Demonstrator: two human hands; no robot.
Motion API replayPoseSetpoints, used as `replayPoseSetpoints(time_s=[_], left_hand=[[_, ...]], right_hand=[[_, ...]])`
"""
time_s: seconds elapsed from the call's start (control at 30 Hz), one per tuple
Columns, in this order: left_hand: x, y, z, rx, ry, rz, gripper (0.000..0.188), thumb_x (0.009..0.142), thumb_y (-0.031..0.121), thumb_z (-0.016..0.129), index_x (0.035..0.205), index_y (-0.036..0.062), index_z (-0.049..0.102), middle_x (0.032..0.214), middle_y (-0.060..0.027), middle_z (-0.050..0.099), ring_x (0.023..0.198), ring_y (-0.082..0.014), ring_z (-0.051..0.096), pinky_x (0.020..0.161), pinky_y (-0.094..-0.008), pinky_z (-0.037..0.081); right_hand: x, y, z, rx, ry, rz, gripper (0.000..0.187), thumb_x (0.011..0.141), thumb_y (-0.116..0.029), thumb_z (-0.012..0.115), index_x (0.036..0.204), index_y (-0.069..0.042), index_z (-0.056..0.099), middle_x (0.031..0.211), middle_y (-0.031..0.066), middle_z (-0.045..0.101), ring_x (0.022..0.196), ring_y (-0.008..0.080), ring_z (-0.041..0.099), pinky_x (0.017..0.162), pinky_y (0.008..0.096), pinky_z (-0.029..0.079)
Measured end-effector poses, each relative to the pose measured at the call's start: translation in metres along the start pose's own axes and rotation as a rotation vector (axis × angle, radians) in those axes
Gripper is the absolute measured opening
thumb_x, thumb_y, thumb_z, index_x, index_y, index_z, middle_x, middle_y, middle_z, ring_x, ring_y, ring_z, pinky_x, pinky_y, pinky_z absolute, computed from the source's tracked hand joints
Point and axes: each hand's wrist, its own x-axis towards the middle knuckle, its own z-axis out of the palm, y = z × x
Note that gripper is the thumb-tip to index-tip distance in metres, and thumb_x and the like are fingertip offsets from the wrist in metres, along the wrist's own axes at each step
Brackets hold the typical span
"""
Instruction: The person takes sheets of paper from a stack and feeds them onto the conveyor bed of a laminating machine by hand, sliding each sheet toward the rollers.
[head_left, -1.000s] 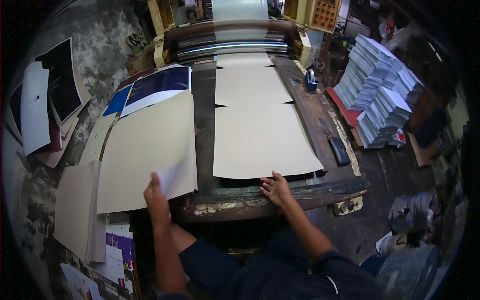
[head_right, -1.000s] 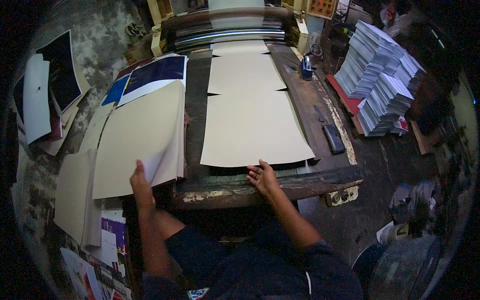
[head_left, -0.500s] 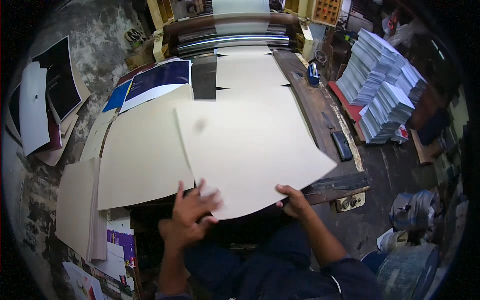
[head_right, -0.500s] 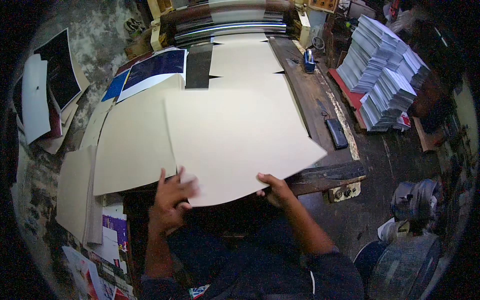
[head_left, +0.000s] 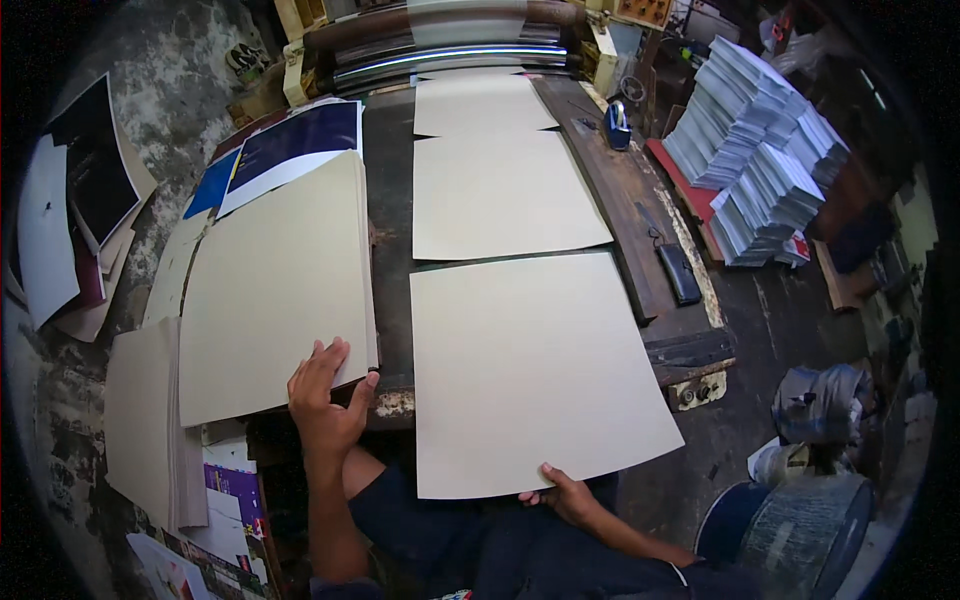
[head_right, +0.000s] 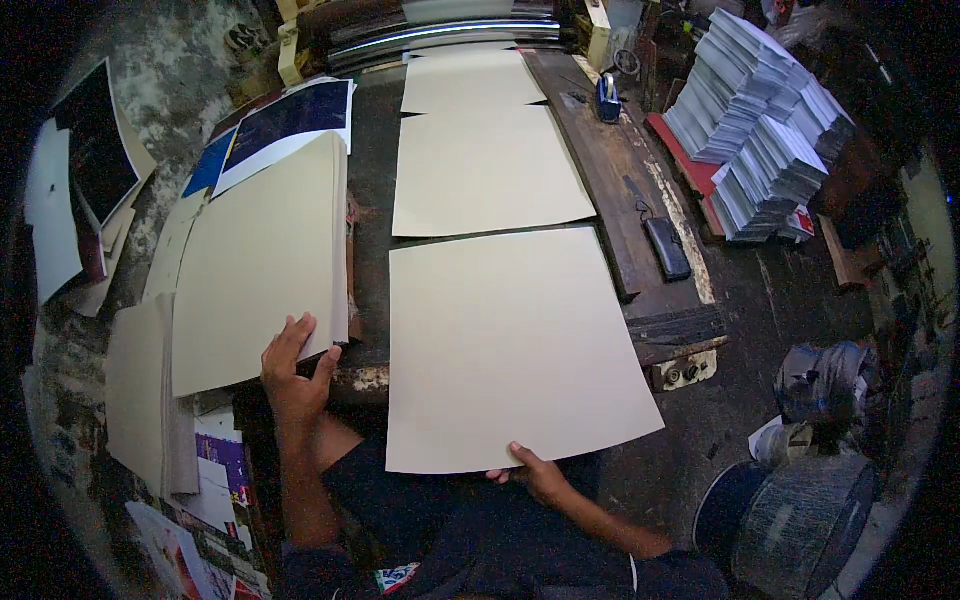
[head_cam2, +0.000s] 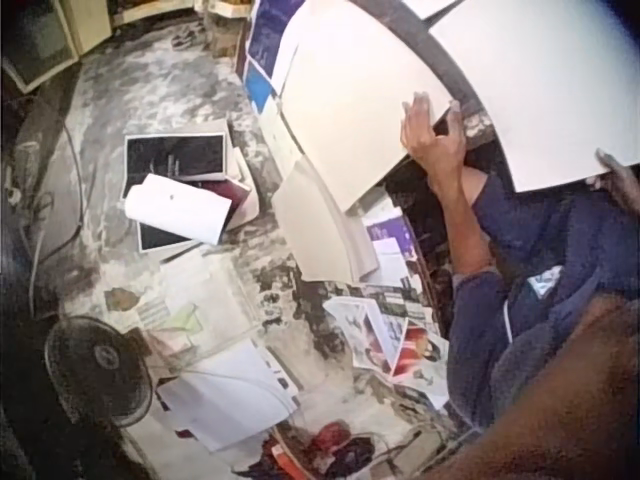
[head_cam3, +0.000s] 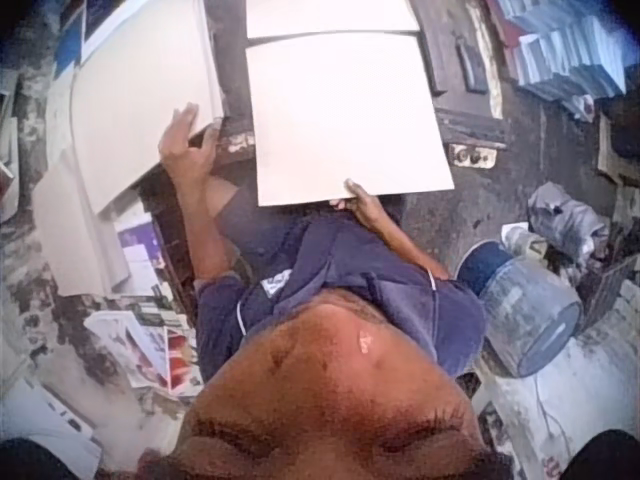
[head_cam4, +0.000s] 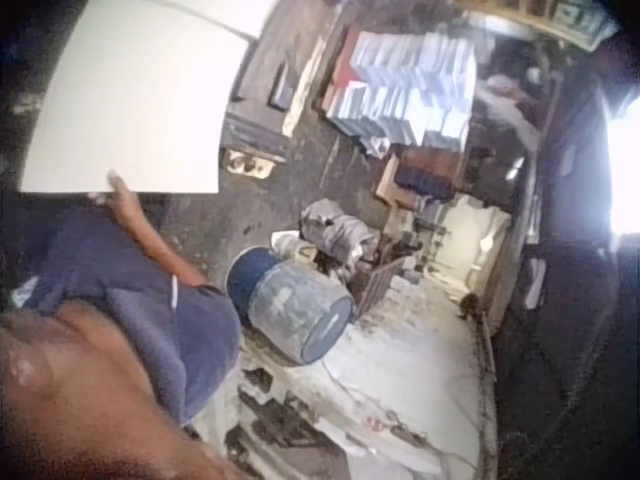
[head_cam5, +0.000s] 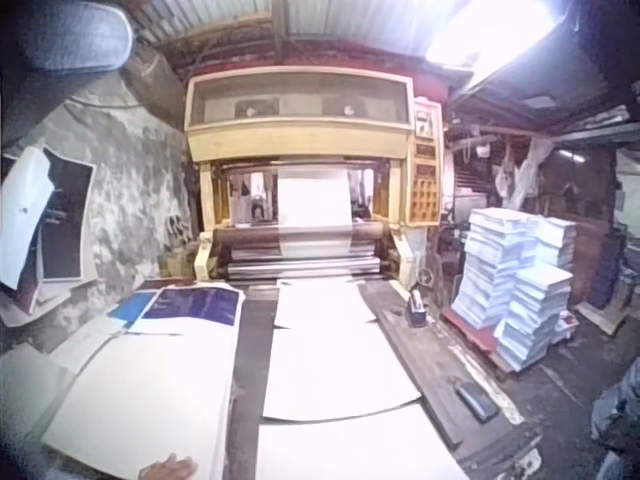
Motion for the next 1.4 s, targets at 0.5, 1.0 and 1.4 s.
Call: replayPoseSetpoints(time_s=[0.5, 1.0, 1.4], left_hand=[[0.002, -0.022, 0.005, -0.076, 0.132, -0.066, 0.031, 0.082, 0.027, 0.072, 0.105, 0.0062, 0.069, 0.106, -0.0134, 0.069, 0.102, -0.0291, 0.066, 0.091, -0.0382, 0.045], [0.015, -0.011, 0.006, -0.562, 0.594, -0.569, 0.049, 0.1, 0.035, 0.047, 0.089, -0.0099, 0.063, 0.073, -0.0116, 0.066, 0.067, -0.0152, 0.06, 0.061, -0.0283, 0.047], [0.001, -0.042, 0.023, -0.272, 0.456, -0.433, 0.037, 0.096, 0.028, 0.056, 0.079, -0.0048, 0.061, 0.068, -0.016, 0.061, 0.06, -0.0325, 0.059, 0.06, -0.0389, 0.045]], right_hand=[[0.076, -0.049, 0.012, 0.158, 0.103, -0.127, 0.053, 0.096, -0.051, 0.042, 0.109, 0.0, 0.053, 0.087, 0.0156, 0.064, 0.073, 0.0215, 0.06, 0.08, 0.0422, 0.05], [0.109, -0.166, 0.153, -0.024, -0.272, -0.372, 0.074, 0.092, -0.043, 0.054, 0.147, -0.005, 0.023, 0.145, 0.022, 0.035, 0.129, 0.0332, 0.041, 0.106, 0.0494, 0.034], [0.385, -0.344, 0.411, -0.888, -0.475, -0.341, 0.056, 0.083, -0.029, 0.061, 0.126, 0.004, 0.047, 0.119, 0.0245, 0.056, 0.103, 0.033, 0.062, 0.084, 0.0467, 0.054]])
